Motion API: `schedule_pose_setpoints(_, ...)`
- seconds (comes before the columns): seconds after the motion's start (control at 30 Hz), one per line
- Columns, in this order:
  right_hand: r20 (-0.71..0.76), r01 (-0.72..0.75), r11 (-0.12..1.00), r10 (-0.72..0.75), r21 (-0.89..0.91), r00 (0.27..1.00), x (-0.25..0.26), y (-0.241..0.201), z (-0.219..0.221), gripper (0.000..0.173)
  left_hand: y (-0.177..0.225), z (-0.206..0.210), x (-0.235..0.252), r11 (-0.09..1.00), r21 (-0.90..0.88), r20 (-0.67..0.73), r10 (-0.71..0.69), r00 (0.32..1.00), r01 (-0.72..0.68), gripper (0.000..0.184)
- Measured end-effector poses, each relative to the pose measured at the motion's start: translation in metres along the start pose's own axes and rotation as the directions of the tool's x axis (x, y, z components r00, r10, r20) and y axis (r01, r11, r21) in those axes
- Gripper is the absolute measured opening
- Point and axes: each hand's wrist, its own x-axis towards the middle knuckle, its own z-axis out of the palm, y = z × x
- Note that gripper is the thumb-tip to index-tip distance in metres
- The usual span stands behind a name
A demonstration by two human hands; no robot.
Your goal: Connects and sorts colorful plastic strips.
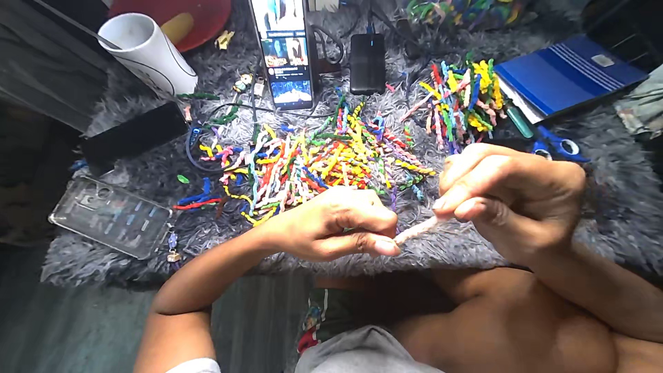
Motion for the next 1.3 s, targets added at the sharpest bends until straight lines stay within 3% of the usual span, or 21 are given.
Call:
schedule_pose_setpoints(0.13, 0.006, -0.002, 0.999, 0.002, -0.050, 1.000, 0.001, 0.001, 0.000, 0.014, -0.003, -0.002, -0.002, 0.998, 0.007, -0.005, -0.061, 0.998, 0.061, 0.037)
schedule_pose_setpoints(0.3, -0.183, -0.032, 0.991, 0.007, -0.133, 0.983, 0.001, 0.020, -0.019, 0.010, 0.002, -0.005, -0.003, 0.916, 0.330, -0.348, -0.106, 0.931, 0.228, 0.021)
schedule_pose_setpoints(0.4, -0.364, -0.102, 0.966, 0.009, -0.238, 0.932, 0.007, 0.041, -0.047, 0.012, 0.000, -0.012, 0.000, 0.906, 0.337, -0.493, -0.061, 0.868, 0.255, 0.019)
schedule_pose_setpoints(0.47, -0.475, -0.162, 0.908, -0.045, -0.387, 0.879, 0.011, 0.061, -0.071, 0.009, -0.001, -0.016, 0.000, 0.912, 0.311, -0.544, -0.060, 0.837, 0.268, 0.018)
schedule_pose_setpoints(0.57, -0.533, -0.358, 0.716, -0.022, -0.599, 0.846, 0.006, 0.092, -0.110, 0.022, -0.006, -0.017, 0.001, 0.920, 0.282, -0.559, -0.072, 0.826, 0.270, 0.016)
schedule_pose_setpoints(0.63, -0.544, -0.507, 0.571, 0.122, -0.646, 0.830, 0.001, 0.097, -0.119, 0.030, -0.009, -0.016, 0.001, 0.927, 0.272, -0.554, -0.070, 0.829, 0.259, 0.016)
schedule_pose_setpoints(0.7, -0.549, -0.550, 0.492, 0.163, -0.675, 0.820, -0.004, 0.095, -0.114, 0.031, -0.010, -0.015, 0.002, 0.930, 0.271, -0.549, -0.065, 0.833, 0.250, 0.015)
schedule_pose_setpoints(0.83, -0.433, -0.453, 0.422, 0.148, -0.785, 0.889, -0.005, 0.090, -0.098, 0.032, -0.012, -0.013, 0.001, 0.926, 0.265, -0.540, -0.088, 0.837, 0.269, 0.014)
schedule_pose_setpoints(0.93, -0.295, -0.370, 0.366, 0.245, -0.854, 0.923, 0.003, 0.100, -0.092, 0.041, -0.015, -0.013, 0.001, 0.920, 0.284, -0.520, -0.087, 0.850, 0.268, 0.015)
schedule_pose_setpoints(1.03, -0.221, -0.368, 0.301, 0.426, -0.880, 0.877, 0.006, 0.117, -0.087, 0.054, -0.017, -0.012, 0.001, 0.916, 0.298, -0.500, -0.090, 0.861, 0.269, 0.015)
schedule_pose_setpoints(1.1, -0.193, -0.372, 0.265, 0.521, -0.889, 0.832, 0.000, 0.128, -0.092, 0.053, -0.018, -0.012, 0.000, 0.915, 0.300, -0.494, -0.094, 0.865, 0.270, 0.015)
schedule_pose_setpoints(1.3, -0.271, -0.460, 0.233, 0.555, -0.857, 0.786, -0.024, 0.149, -0.123, 0.055, -0.018, -0.011, 0.000, 0.912, 0.313, -0.479, -0.091, 0.873, 0.267, 0.015)
